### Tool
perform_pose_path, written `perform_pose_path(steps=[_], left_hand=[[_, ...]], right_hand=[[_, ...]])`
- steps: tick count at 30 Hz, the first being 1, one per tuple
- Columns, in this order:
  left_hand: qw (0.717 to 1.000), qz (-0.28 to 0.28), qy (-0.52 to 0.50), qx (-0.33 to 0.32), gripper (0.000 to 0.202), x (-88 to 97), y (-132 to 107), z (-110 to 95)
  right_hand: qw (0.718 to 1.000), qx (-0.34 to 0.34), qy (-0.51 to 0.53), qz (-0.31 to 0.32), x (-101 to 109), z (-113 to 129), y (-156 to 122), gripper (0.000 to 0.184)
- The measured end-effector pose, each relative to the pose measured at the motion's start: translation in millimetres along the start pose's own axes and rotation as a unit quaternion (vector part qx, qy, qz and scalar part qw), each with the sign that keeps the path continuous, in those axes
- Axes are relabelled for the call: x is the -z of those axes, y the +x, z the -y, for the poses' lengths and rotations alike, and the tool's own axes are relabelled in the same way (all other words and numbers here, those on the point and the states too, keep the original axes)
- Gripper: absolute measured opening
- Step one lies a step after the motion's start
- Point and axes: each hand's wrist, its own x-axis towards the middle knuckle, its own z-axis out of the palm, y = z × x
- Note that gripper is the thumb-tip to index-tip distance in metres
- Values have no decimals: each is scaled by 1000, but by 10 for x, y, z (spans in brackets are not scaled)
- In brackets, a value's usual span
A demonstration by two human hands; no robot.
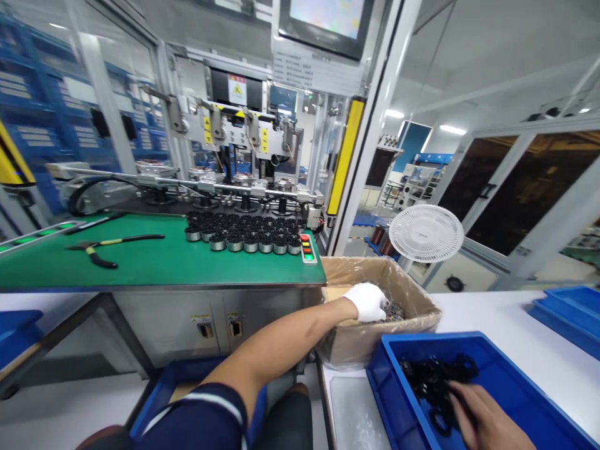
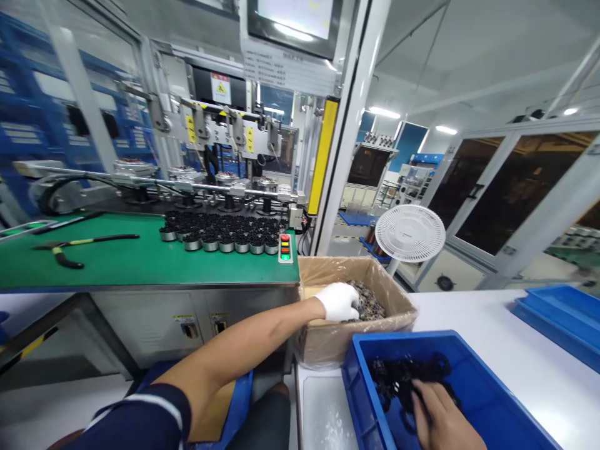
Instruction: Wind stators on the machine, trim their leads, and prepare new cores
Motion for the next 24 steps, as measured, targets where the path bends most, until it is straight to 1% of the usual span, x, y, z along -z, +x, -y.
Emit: perform_pose_path(steps=[1,2,4,5,6,8,9,10,12,14,15,16,18,19,20,21,23,24], left_hand=[[1000,5,-12,-11,24,-8,-142,-8],[999,11,-30,-26,34,-29,-309,-6],[994,36,-88,-51,58,-93,-687,33],[985,61,-145,-64,64,-126,-875,64],[962,89,-250,-65,66,-157,-1049,97],[912,141,-382,-47,59,-215,-1328,151],[891,157,-424,-37,55,-246,-1427,170],[881,168,-442,-30,52,-281,-1499,183],[872,180,-455,-30,50,-363,-1585,205],[871,185,-452,-48,53,-468,-1635,226],[872,188,-450,-56,59,-529,-1660,233],[870,191,-451,-60,68,-592,-1687,235],[868,199,-453,-47,91,-713,-1747,215],[873,197,-445,-34,100,-762,-1774,194],[883,184,-431,-24,103,-798,-1795,169],[897,161,-412,-18,101,-821,-1808,145],[925,115,-362,-24,91,-828,-1813,112],[933,99,-345,-30,87,-818,-1808,110]], right_hand=[[997,23,13,-69,106,150,28,28],[991,49,32,-122,207,306,47,25],[982,76,73,-155,380,601,57,17],[979,85,96,-159,447,730,47,15],[976,90,117,-159,503,843,27,15],[971,95,156,-156,590,1022,-35,19],[968,96,173,-154,626,1090,-70,21],[965,97,189,-152,657,1146,-101,23],[960,101,218,-146,706,1232,-145,26],[956,105,241,-133,730,1293,-165,27],[955,107,248,-126,732,1316,-171,27],[955,108,250,-120,729,1334,-176,27],[957,113,242,-113,714,1355,-190,28],[959,118,234,-112,705,1356,-199,29],[960,124,225,-111,697,1351,-207,31],[961,130,219,-108,690,1341,-216,33],[960,151,218,-88,679,1307,-232,39],[958,166,220,-72,673,1286,-239,42]])
